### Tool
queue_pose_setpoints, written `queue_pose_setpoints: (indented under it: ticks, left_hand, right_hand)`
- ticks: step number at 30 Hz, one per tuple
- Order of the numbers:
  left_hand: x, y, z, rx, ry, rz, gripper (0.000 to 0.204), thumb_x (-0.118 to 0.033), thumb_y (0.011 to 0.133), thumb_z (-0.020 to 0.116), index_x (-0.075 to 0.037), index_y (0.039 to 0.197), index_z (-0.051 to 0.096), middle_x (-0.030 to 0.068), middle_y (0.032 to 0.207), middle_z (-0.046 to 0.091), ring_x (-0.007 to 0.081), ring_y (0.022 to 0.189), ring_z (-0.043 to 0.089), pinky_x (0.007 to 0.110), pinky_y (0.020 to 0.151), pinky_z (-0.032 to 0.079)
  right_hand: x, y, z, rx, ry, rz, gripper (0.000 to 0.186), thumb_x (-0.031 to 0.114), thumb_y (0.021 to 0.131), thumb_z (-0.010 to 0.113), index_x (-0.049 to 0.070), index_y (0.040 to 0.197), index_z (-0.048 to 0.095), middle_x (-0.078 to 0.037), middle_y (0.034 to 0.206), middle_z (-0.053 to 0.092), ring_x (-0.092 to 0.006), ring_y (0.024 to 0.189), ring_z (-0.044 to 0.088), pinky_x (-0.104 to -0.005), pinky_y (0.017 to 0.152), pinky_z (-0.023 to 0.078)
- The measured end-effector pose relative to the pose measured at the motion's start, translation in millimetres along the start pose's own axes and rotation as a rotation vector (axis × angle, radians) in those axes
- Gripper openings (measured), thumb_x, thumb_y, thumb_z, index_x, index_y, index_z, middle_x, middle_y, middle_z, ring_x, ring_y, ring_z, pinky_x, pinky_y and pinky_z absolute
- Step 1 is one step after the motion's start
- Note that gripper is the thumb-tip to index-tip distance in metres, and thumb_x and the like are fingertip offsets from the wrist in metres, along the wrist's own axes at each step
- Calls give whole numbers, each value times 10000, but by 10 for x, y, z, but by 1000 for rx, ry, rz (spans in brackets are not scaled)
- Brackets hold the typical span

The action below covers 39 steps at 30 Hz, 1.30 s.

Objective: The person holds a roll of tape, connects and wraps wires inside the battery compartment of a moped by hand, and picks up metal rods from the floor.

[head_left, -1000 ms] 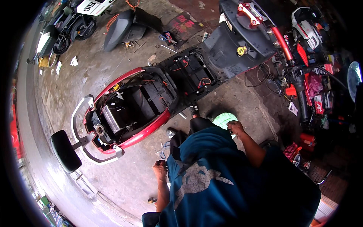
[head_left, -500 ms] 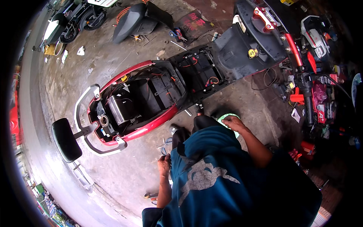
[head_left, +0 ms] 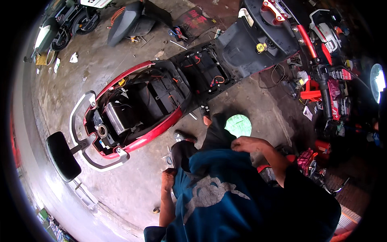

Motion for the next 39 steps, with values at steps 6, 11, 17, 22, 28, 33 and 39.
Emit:
queue_pose_setpoints:
  ticks: [6, 11, 17, 22, 28, 33, 39]
  left_hand:
    - [-215, -98, 18, 38, 5, 74, 144, -18, 777, 541, 14, 829, 672, 112, 775, 685, 176, 675, 609, 307, 627, 481]
    - [-347, -507, 317, 120, 242, 427, 108, -21, 757, 518, 5, 743, 622, 105, 701, 603, 149, 651, 573, 296, 567, 436]
    - [-360, -1022, 1147, 282, -79, -36, 90, -82, 736, 590, 7, 746, 598, 43, 669, 584, 98, 655, 526, 275, 602, 422]
    - [-224, -907, 1439, 485, -240, -7, 76, -91, 761, 605, -17, 762, 621, 16, 657, 586, 79, 640, 525, 259, 600, 419]
    - [-193, 170, 1529, 126, -199, -66, 139, -147, 775, 635, -32, 854, 631, 84, 715, 622, 169, 659, 594, 304, 592, 460]
    - [-154, 1398, 1670, -96, 203, 57, 193, -198, 785, 627, -21, 851, 591, 177, 805, 644, 368, 746, 618, 429, 664, 489]
    - [-189, 2268, 1973, -214, 627, 313, 170, -160, 756, 615, -42, 875, 586, 154, 856, 633, 336, 804, 617, 426, 704, 498]
  right_hand:
    - [381, -130, -54, 239, -34, -152, 285, 255, 864, 604, -7, 975, 624, -88, 841, 653, -158, 801, 596, -317, 724, 455]
    - [571, 412, -202, 411, -289, -186, 322, 296, 801, 622, -1, 921, 652, -129, 799, 654, -223, 776, 618, -331, 685, 455]
    - [-128, 985, -136, 598, -403, -38, 320, 309, 780, 614, 51, 962, 667, -129, 909, 663, -250, 910, 625, -367, 770, 468]
    - [-473, 1576, -53, 221, -494, 57, 344, 326, 833, 556, 52, 1031, 621, -171, 1042, 630, -344, 1004, 591, -426, 849, 448]
    - [-1267, 2235, -124, 80, -532, 197, 380, 291, 790, 590, 22, 1057, 626, -214, 1073, 622, -355, 1012, 600, -440, 863, 463]
    - [-2060, 2772, -98, 280, -633, 407, 487, 285, 760, 639, 35, 1171, 563, -209, 1138, 593, -351, 1072, 572, -430, 900, 456]
    - [-3343, 3446, -59, 225, -784, 422, 539, 168, 791, 530, 81, 1316, 443, -162, 1387, 397, -357, 1300, 345, -490, 1047, 294]
Point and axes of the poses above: each hand's wrist, its own y-axis towards the middle knuckle, its own z-axis out of the palm, x = y × z, the point moved 4 cm from there along y, towards the middle knuckle
